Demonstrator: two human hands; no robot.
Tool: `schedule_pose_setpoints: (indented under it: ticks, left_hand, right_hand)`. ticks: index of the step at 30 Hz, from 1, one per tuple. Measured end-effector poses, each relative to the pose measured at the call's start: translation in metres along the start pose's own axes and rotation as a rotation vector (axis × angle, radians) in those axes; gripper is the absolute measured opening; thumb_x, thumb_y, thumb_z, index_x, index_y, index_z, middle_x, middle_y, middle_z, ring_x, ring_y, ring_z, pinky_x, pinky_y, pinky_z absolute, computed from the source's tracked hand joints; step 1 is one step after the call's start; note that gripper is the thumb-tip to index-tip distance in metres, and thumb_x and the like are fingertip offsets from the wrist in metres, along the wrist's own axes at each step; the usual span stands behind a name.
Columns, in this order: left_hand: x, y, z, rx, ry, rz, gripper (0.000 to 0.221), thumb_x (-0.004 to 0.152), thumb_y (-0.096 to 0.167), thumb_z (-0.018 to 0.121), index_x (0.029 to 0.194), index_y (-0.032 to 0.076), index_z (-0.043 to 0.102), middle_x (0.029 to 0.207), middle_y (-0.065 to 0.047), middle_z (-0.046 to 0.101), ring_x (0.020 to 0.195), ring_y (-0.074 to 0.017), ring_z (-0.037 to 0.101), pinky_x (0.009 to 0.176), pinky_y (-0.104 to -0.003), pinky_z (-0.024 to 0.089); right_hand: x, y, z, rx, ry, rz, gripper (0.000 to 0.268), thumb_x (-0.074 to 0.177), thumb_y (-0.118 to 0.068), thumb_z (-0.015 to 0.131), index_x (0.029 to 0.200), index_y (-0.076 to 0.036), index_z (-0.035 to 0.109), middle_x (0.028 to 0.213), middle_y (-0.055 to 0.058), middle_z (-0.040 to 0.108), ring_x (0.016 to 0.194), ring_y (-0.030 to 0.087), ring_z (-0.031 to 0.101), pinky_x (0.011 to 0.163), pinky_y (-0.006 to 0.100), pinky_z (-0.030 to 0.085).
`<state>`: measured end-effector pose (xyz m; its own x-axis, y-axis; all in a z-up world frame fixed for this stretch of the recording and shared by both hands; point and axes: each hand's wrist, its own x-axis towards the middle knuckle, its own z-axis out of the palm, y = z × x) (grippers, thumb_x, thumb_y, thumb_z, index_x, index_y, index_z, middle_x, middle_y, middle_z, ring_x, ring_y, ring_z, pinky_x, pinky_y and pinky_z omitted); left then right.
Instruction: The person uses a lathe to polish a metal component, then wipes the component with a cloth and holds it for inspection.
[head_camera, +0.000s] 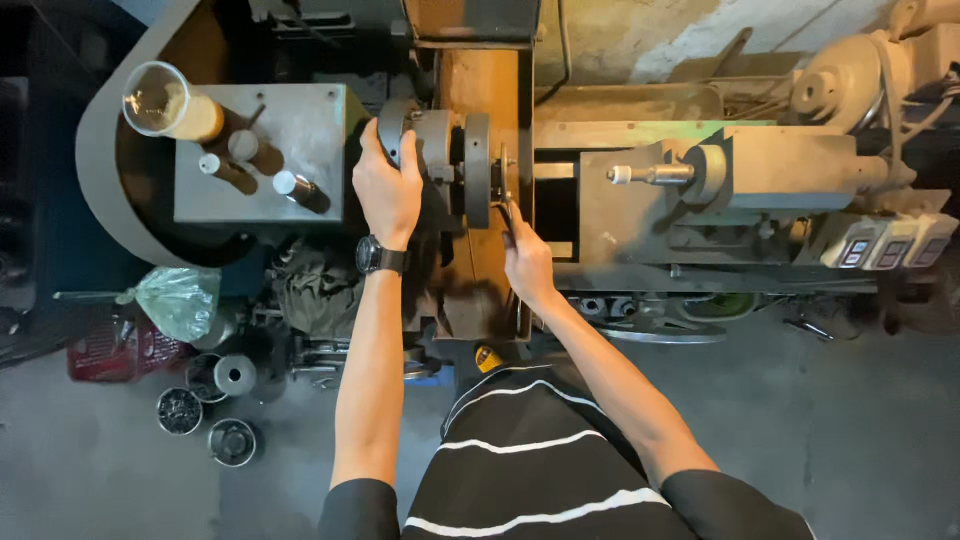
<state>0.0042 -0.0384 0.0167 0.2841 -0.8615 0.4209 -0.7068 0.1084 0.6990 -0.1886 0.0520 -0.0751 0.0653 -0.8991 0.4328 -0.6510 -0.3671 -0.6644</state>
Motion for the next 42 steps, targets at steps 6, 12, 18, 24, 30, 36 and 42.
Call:
schedule_pose_setpoints:
  ticks: [6, 12, 18, 24, 30, 36, 42]
  left_hand:
    - [-0.014, 0.005, -0.003, -0.064, 0.141, 0.085, 0.037, 0.1, 0.021, 0.061, 0.128, -0.002, 0.051, 0.112, -0.024, 0.065, 0.096, -0.0436, 0.066, 0.077, -0.045, 0.056]
    - [-0.073, -0.007, 0.007, -0.135, 0.324, 0.095, 0.046, 0.104, 0.025, 0.055, 0.143, 0.005, 0.044, 0.136, -0.016, 0.056, 0.114, -0.0301, 0.062, 0.089, -0.037, 0.056]
    - [-0.065, 0.013, -0.007, -0.141, 0.229, 0.217, 0.051, 0.099, 0.002, 0.06, 0.144, 0.0, 0.037, 0.152, -0.02, 0.033, 0.139, -0.0378, 0.037, 0.111, -0.05, 0.039]
    - [0.012, 0.006, -0.006, -0.031, -0.173, -0.093, 0.054, 0.1, 0.028, 0.054, 0.138, -0.007, 0.039, 0.139, -0.026, 0.048, 0.131, -0.0393, 0.046, 0.109, -0.044, 0.038]
    - [-0.004, 0.01, -0.008, -0.028, -0.054, -0.02, 0.048, 0.101, 0.026, 0.054, 0.134, -0.007, 0.043, 0.132, -0.025, 0.057, 0.12, -0.0397, 0.059, 0.099, -0.042, 0.05]
    - [-0.013, 0.006, -0.006, -0.032, -0.008, 0.014, 0.045, 0.102, 0.022, 0.055, 0.135, -0.006, 0.043, 0.133, -0.026, 0.056, 0.123, -0.0403, 0.057, 0.102, -0.044, 0.049]
    - [-0.02, -0.003, -0.004, -0.017, 0.022, 0.058, 0.044, 0.102, 0.021, 0.056, 0.134, -0.006, 0.043, 0.131, -0.027, 0.057, 0.12, -0.0407, 0.059, 0.101, -0.044, 0.05]
  right_hand:
    - [0.006, -0.003, -0.014, -0.026, -0.218, 0.427, 0.064, 0.087, 0.008, 0.052, 0.145, 0.005, 0.027, 0.091, 0.04, 0.063, 0.086, 0.054, 0.065, 0.076, 0.06, 0.051]
    - [-0.021, 0.003, -0.033, 0.156, -0.391, 0.581, 0.054, 0.089, -0.007, 0.053, 0.141, 0.0, 0.041, 0.093, 0.027, 0.07, 0.091, 0.043, 0.068, 0.08, 0.053, 0.052]
    - [-0.002, -0.033, -0.066, 0.231, -0.38, 0.544, 0.055, 0.088, -0.008, 0.054, 0.141, 0.001, 0.043, 0.085, 0.025, 0.07, 0.088, 0.04, 0.07, 0.077, 0.051, 0.052]
    - [0.03, -0.018, -0.056, 0.279, -0.505, 0.478, 0.06, 0.093, -0.003, 0.046, 0.151, -0.007, 0.031, 0.069, 0.006, 0.053, 0.05, 0.015, 0.045, 0.05, 0.03, 0.038]
    - [0.054, -0.028, -0.062, 0.253, -0.669, 0.516, 0.052, 0.092, -0.005, 0.043, 0.144, 0.0, 0.039, 0.064, 0.006, 0.052, 0.047, 0.015, 0.046, 0.043, 0.03, 0.039]
    - [0.019, -0.009, -0.023, 0.172, -0.451, 0.329, 0.058, 0.096, -0.004, 0.045, 0.15, 0.003, 0.024, 0.07, 0.017, 0.065, 0.055, 0.025, 0.062, 0.06, 0.035, 0.054]
    - [-0.017, 0.059, 0.033, 0.049, -0.043, -0.165, 0.058, 0.1, -0.001, 0.056, 0.148, 0.004, 0.025, 0.133, 0.029, 0.055, 0.111, 0.039, 0.067, 0.095, 0.041, 0.057]
